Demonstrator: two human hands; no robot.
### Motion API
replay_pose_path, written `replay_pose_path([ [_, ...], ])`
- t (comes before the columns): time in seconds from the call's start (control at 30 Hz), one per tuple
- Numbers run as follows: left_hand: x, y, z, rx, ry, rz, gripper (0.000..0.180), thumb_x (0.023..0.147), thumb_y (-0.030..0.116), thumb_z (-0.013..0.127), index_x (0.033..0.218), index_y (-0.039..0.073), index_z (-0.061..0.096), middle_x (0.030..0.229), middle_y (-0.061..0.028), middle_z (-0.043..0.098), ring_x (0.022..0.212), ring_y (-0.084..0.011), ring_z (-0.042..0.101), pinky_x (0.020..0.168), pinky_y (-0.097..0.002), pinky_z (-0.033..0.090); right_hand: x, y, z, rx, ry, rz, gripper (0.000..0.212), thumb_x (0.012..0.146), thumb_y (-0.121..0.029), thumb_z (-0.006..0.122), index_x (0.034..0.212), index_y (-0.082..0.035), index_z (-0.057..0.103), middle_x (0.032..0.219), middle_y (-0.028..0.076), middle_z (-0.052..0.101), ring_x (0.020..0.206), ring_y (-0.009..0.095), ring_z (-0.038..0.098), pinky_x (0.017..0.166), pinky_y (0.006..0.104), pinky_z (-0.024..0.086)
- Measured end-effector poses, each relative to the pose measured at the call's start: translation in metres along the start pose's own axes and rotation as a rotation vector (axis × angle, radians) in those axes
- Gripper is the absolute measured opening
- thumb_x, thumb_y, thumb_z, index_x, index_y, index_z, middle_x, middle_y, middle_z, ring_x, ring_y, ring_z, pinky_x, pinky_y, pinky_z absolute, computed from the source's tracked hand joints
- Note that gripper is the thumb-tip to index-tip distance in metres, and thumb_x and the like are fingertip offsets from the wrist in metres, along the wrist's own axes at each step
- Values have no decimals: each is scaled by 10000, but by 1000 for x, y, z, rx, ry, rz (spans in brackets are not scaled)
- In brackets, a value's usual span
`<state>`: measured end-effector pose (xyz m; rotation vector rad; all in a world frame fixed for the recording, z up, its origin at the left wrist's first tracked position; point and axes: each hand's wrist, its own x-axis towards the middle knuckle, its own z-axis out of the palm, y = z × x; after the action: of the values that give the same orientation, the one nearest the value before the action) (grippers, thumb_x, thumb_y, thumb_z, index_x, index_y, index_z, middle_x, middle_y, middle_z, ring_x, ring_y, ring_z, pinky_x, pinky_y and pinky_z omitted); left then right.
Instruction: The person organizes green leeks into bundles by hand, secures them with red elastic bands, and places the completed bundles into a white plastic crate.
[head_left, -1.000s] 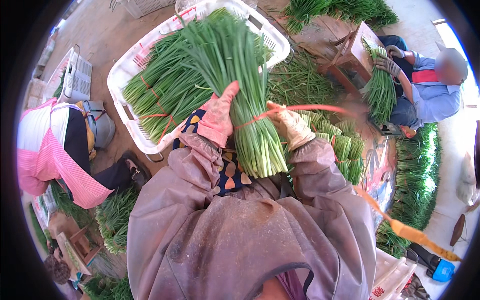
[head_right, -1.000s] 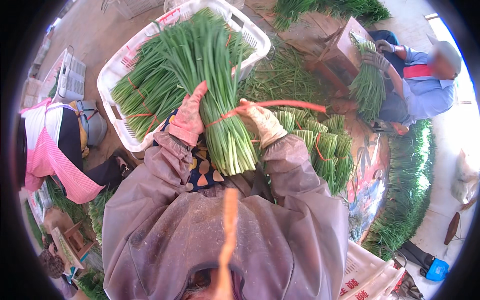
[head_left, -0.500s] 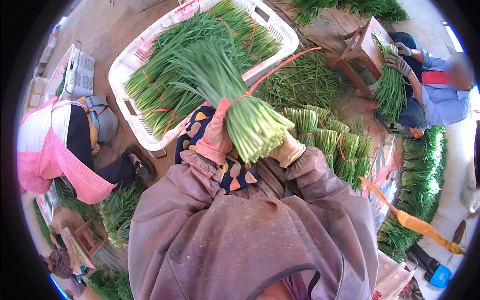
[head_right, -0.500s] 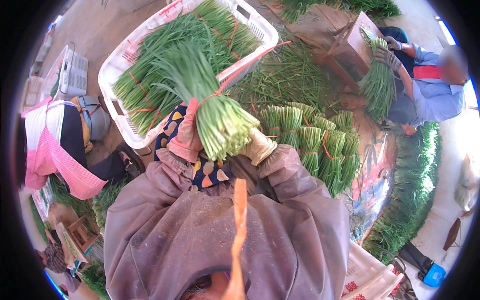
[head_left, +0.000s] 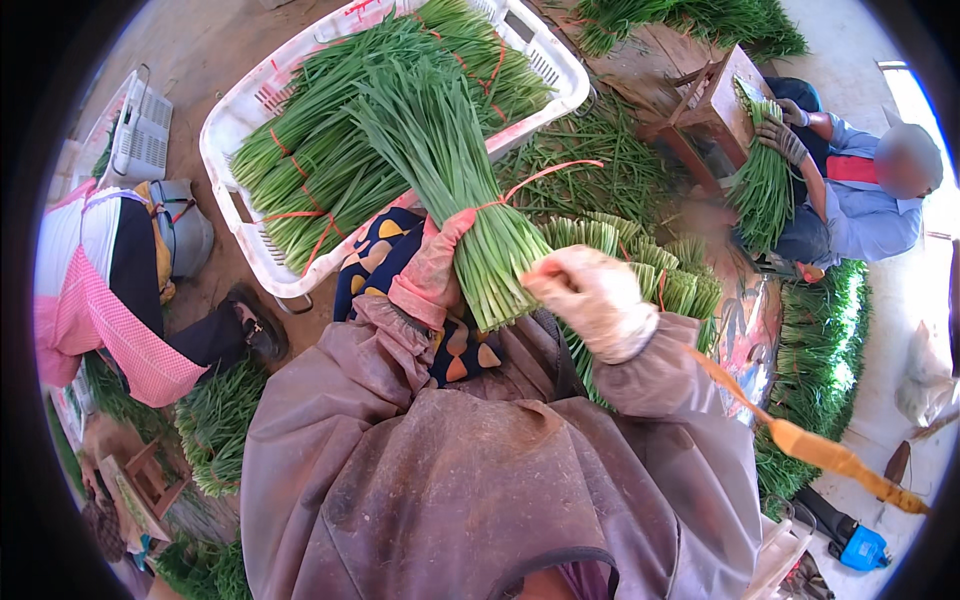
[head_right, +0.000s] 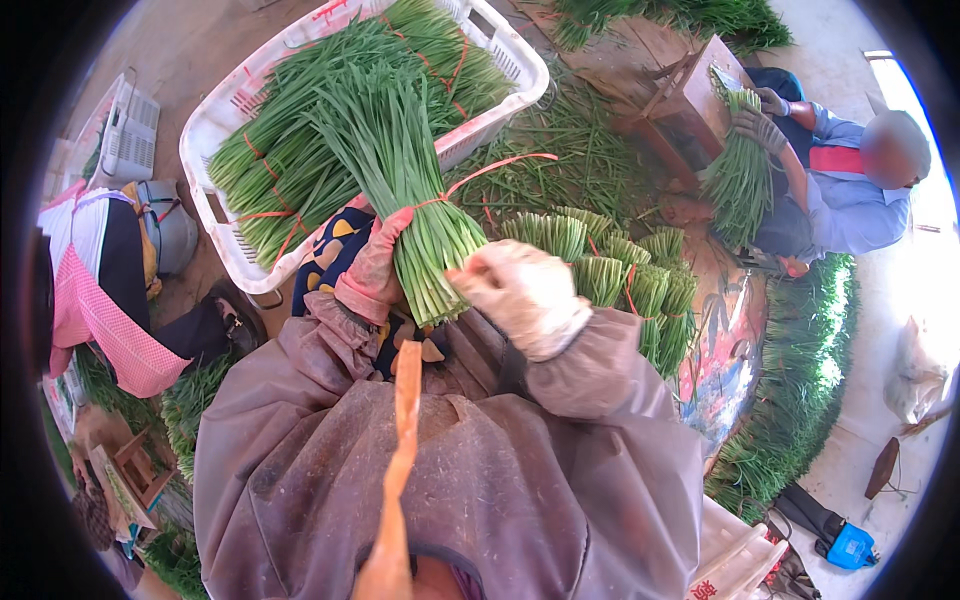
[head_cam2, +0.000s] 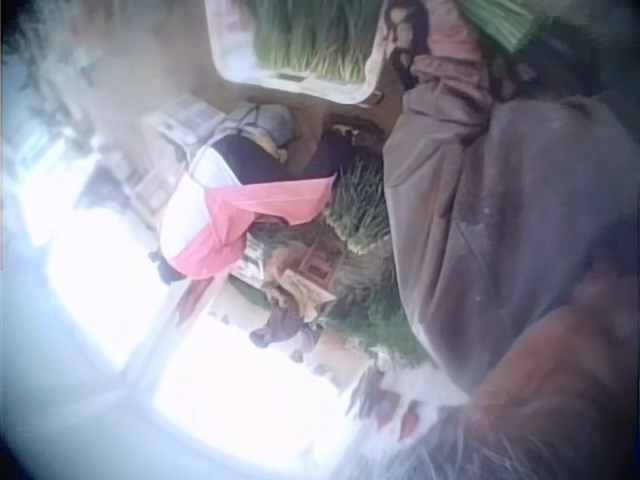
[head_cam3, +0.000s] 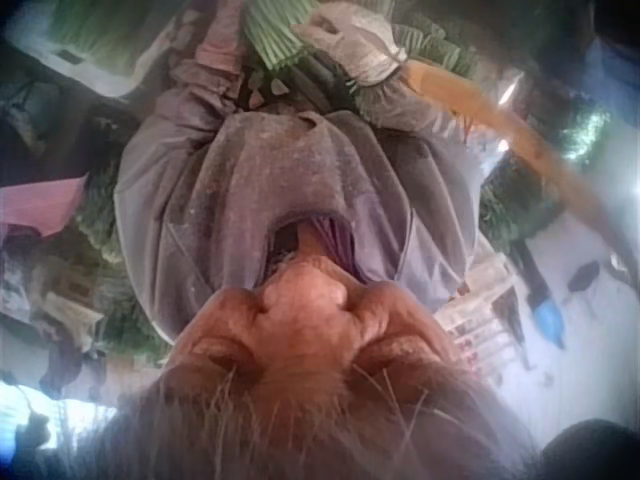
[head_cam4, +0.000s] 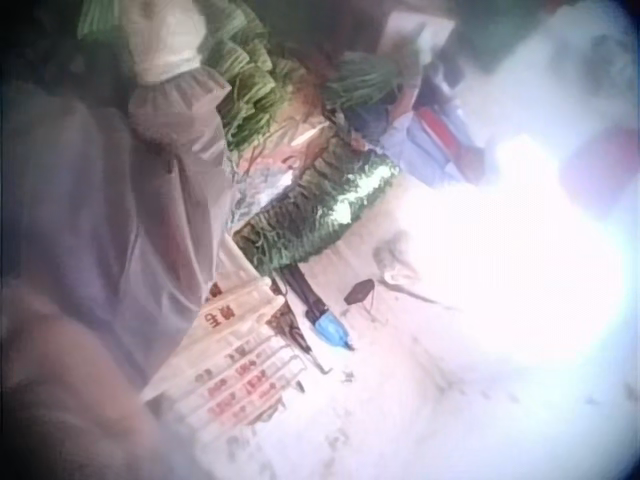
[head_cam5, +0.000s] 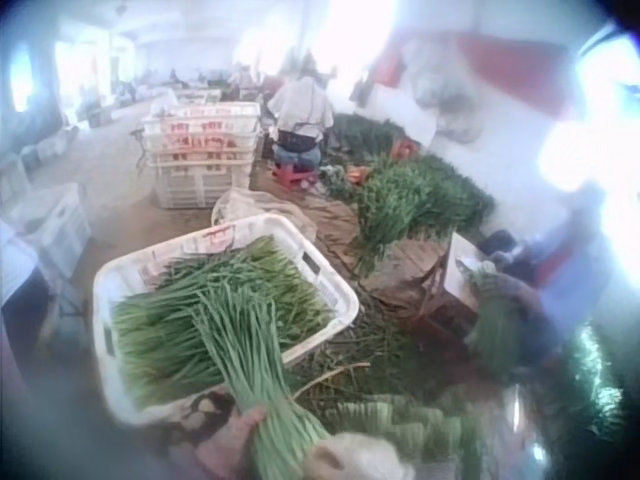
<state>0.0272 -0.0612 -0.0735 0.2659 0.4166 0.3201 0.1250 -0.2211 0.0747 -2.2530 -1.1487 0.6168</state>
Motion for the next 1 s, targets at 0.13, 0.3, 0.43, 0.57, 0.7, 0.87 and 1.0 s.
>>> replay_pose_path([
  [0.13, -9, -1, 10, 165, 26, 64, 563, 911, 123, 640, 1400, 104, 363, 1240, -117, 591, 1081, -257, 622, 903, -440, 548, 4, 11, 30, -408, -41, -55, 285, 807, -327, 733, 750, -74, 616, 640, 98, 602, 609, 285, 620, 561, 391, 482],
  [0.3, 3, -9, -12, 376, -82, 170, 599, 869, 150, 706, 1371, 76, 387, 1207, -118, 606, 1060, -245, 629, 888, -397, 553, 0, 31, 23, -80, -166, -107, 246, 820, -295, 714, 788, -65, 634, 644, 104, 605, 612, 284, 623, 573, 383, 489],
  [0.43, 6, -13, -11, 307, -51, 179, 650, 807, 79, 756, 1348, 50, 398, 1194, -115, 605, 1035, -234, 638, 863, -382, 560, 14, 21, 28, -121, 8, 52, 324, 837, -387, 671, 851, -68, 615, 772, 128, 639, 701, 326, 641, 622, 434, 501],
  [0.57, 5, -16, -18, 393, -36, 236, 621, 852, 133, 724, 1362, 64, 377, 1199, -118, 609, 1047, -245, 634, 872, -399, 557, 19, 29, 56, -451, 114, -83, 283, 863, -341, 653, 794, -78, 576, 735, 101, 613, 679, 305, 624, 593, 413, 482],
  [0.7, 3, -17, -13, 382, 3, 218, 611, 855, 121, 717, 1358, 56, 376, 1206, -121, 608, 1041, -252, 639, 875, -406, 555, 14, 26, 63, -640, 165, -62, 264, 884, -350, 619, 780, -111, 575, 719, 85, 603, 660, 276, 628, 562, 406, 483],
  [0.87, 0, -13, -7, 284, 18, 196, 570, 805, 25, 744, 1289, 47, 443, 1154, -112, 624, 977, -225, 657, 813, -367, 569, 20, 25, 53, -262, 54, 99, 283, 832, -367, 683, 835, -90, 625, 710, 108, 631, 666, 299, 636, 613, 417, 490],
  [1.0, -5, -10, 1, 286, -3, 184, 559, 817, 38, 730, 1297, 44, 445, 1163, -116, 623, 981, -234, 658, 819, -381, 577, 31, 18, 38, -111, -123, 162, 308, 824, -373, 665, 798, -67, 651, 780, 150, 671, 770, 336, 661, 702, 448, 513],
])
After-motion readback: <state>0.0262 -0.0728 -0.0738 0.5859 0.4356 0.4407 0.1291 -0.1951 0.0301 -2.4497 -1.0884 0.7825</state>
